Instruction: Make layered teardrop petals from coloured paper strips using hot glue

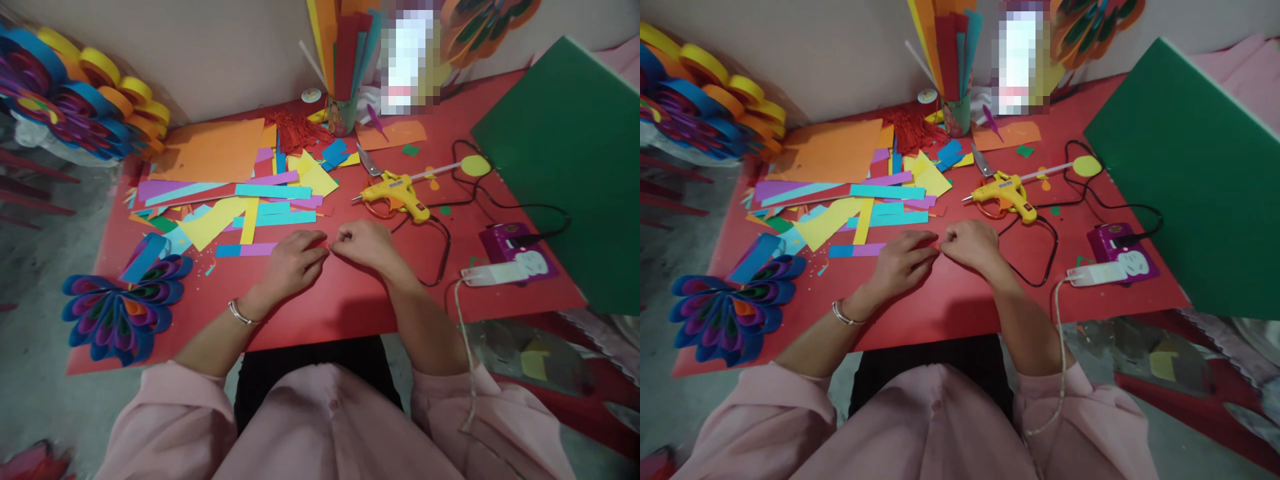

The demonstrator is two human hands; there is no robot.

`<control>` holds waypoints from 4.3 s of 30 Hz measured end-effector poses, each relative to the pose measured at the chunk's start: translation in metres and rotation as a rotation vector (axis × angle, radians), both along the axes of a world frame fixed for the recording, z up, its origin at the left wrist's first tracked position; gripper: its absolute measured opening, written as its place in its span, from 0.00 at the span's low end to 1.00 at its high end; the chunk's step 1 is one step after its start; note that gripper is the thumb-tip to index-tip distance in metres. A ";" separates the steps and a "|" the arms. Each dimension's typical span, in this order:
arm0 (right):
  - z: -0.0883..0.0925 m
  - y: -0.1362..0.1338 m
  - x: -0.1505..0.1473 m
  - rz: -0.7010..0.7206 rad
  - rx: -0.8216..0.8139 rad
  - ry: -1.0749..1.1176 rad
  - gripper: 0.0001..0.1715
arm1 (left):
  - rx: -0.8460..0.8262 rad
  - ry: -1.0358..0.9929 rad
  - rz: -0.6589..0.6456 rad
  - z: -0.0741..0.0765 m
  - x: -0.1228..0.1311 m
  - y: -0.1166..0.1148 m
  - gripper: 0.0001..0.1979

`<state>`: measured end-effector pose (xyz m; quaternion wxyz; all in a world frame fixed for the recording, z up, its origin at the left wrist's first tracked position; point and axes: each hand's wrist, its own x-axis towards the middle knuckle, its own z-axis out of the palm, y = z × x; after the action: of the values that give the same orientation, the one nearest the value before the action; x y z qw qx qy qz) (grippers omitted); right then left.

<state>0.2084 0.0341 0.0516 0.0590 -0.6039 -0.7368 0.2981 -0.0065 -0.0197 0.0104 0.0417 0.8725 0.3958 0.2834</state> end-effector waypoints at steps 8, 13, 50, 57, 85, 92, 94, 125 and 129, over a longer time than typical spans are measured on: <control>0.002 0.000 0.001 0.015 -0.008 -0.005 0.09 | -0.021 0.003 0.018 0.001 0.001 -0.001 0.12; 0.001 0.000 0.001 0.006 -0.014 -0.004 0.09 | -0.012 0.005 0.013 0.001 0.000 0.000 0.12; -0.005 0.000 -0.003 -0.049 0.032 0.010 0.09 | -0.008 -0.009 0.017 0.002 0.002 0.000 0.10; -0.003 0.000 -0.003 -0.055 0.028 0.018 0.08 | -0.003 -0.007 0.008 0.004 0.002 0.000 0.10; -0.002 -0.001 -0.002 -0.045 0.031 0.011 0.09 | -0.048 0.006 0.031 0.003 0.002 -0.001 0.11; -0.003 -0.001 -0.002 -0.051 0.030 0.008 0.08 | -0.038 -0.002 0.027 0.003 0.002 0.000 0.10; -0.002 -0.001 -0.002 -0.052 0.027 0.010 0.08 | -0.043 -0.004 0.026 0.003 0.002 0.000 0.11; -0.002 -0.001 -0.003 -0.042 0.037 0.003 0.08 | -0.067 0.006 0.034 0.004 0.002 0.000 0.12; -0.003 0.000 -0.002 -0.041 0.031 0.012 0.08 | -0.043 -0.002 0.032 0.003 0.002 0.000 0.11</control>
<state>0.2063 0.0340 0.0484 0.0788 -0.6162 -0.7284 0.2890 -0.0047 -0.0201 0.0138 0.0565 0.8647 0.4157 0.2762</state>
